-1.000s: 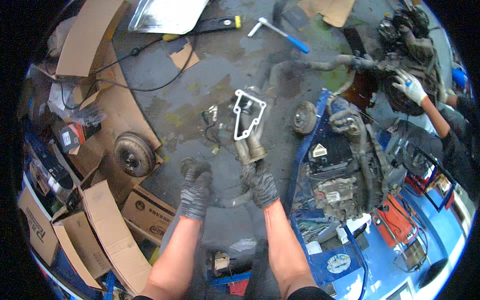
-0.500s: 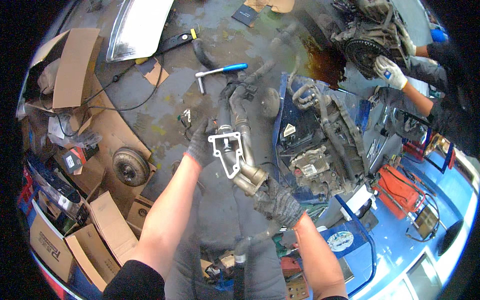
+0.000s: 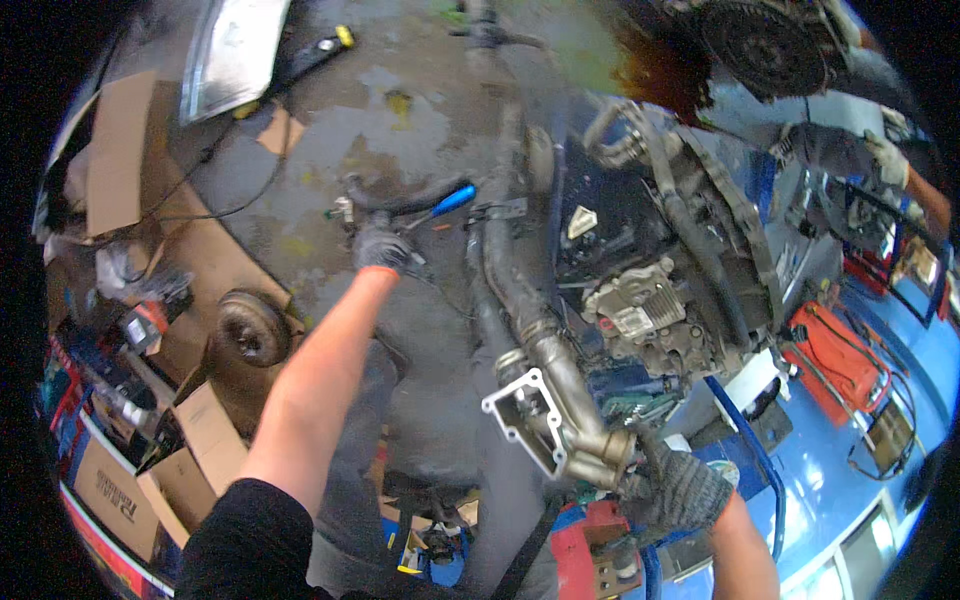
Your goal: The person removes a large circular metal component from an engine block, then uses a wrench to loosen bolts on an attached part. They place the removed component on the floor and continue to manipulate engine parts and tools.
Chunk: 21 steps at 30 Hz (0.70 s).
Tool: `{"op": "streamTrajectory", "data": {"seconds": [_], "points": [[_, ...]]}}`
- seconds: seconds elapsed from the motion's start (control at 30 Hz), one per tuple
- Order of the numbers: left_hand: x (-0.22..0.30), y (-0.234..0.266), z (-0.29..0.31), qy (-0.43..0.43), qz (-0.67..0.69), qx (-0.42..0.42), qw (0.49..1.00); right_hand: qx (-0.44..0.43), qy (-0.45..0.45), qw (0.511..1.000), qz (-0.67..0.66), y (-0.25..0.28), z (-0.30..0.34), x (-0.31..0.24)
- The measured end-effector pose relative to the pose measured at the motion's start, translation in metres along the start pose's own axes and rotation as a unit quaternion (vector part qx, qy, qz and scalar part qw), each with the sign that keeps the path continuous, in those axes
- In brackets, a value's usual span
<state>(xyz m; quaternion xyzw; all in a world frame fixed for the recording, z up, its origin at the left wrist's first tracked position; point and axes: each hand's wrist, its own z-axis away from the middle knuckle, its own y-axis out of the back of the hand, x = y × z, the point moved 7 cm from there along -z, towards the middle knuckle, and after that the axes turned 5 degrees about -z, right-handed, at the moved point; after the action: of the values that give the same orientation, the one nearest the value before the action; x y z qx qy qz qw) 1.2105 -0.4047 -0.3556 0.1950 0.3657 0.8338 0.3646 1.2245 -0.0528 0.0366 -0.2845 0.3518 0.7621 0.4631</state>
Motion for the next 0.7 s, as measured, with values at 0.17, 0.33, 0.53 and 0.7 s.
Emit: {"op": "streamTrajectory", "data": {"seconds": [0.17, 0.33, 0.53, 0.7], "points": [[0.012, -0.059, 0.004, 0.065, 0.187, -0.016, 0.98, -0.01, -0.357, 0.872, -0.335, -0.044, 0.064, 0.049], [0.038, -0.121, 0.017, -0.174, -0.131, 0.089, 0.972, -0.015, -0.378, 0.869, -0.318, -0.072, 0.063, 0.095], [0.008, -0.136, -0.014, -0.124, 0.019, 0.124, 0.984, -0.009, -0.404, 0.87, -0.284, -0.091, 0.036, 0.123], [-0.031, -0.131, 0.04, -0.194, 0.001, -0.08, 0.978, 0.047, -0.359, 0.836, -0.412, -0.07, 0.024, 0.112]]}}
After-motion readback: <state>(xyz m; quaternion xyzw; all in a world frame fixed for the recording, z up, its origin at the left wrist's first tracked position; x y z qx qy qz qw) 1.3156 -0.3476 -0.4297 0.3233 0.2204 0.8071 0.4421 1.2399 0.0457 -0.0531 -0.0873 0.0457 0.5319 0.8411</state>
